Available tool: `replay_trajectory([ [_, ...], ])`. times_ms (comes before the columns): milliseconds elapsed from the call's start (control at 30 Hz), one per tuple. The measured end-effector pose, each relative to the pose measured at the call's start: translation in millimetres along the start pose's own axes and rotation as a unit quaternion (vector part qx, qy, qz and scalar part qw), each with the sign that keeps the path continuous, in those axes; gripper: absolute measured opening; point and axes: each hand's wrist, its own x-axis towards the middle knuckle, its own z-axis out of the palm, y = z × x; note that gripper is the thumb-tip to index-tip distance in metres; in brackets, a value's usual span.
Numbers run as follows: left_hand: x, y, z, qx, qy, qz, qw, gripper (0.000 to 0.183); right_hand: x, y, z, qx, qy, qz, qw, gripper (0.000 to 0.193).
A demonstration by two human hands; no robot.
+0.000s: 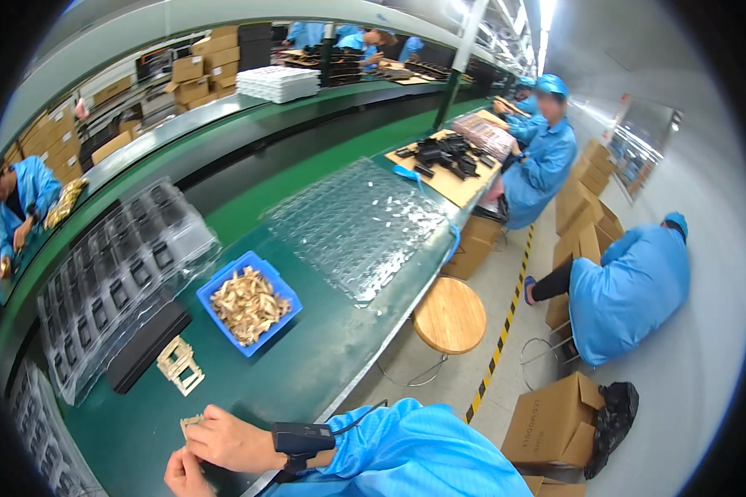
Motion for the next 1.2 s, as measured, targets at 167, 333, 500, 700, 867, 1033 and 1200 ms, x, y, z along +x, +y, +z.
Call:
replay_trajectory([
  [167,2,0,-2,-0.003,-0.036,0.006,0.999,0.022,-3,3,0,-0.01,-0.022,0.002,1.0,0.006],
  [333,3,5,-2,0.011,-0.037,0.003,0.999,0.023,-3,4,0,0.005,-0.053,0.009,0.999,0.009],
  [500,4,-2,-3,-0.009,-0.025,-0.024,0.999,0.022,-3,6,-2,0.063,-0.06,0.017,0.996,0.012],
  [700,3,-5,-7,-0.047,-0.01,-0.056,0.997,0.02,-1,7,-22,0.18,-0.043,0.038,0.982,0.01],
  [867,6,1,-8,-0.052,0.005,-0.063,0.997,0.017,18,55,-87,0.101,0.107,0.298,0.943,0.005],
  [1033,-2,5,-3,-0.053,-0.027,-0.035,0.998,0.017,10,122,-116,-0.041,0.073,0.435,0.896,0.012],
  [1200,-3,12,0,-0.033,-0.051,-0.042,0.997,0.018,8,129,-115,-0.079,0.064,0.437,0.894,0.019],
])
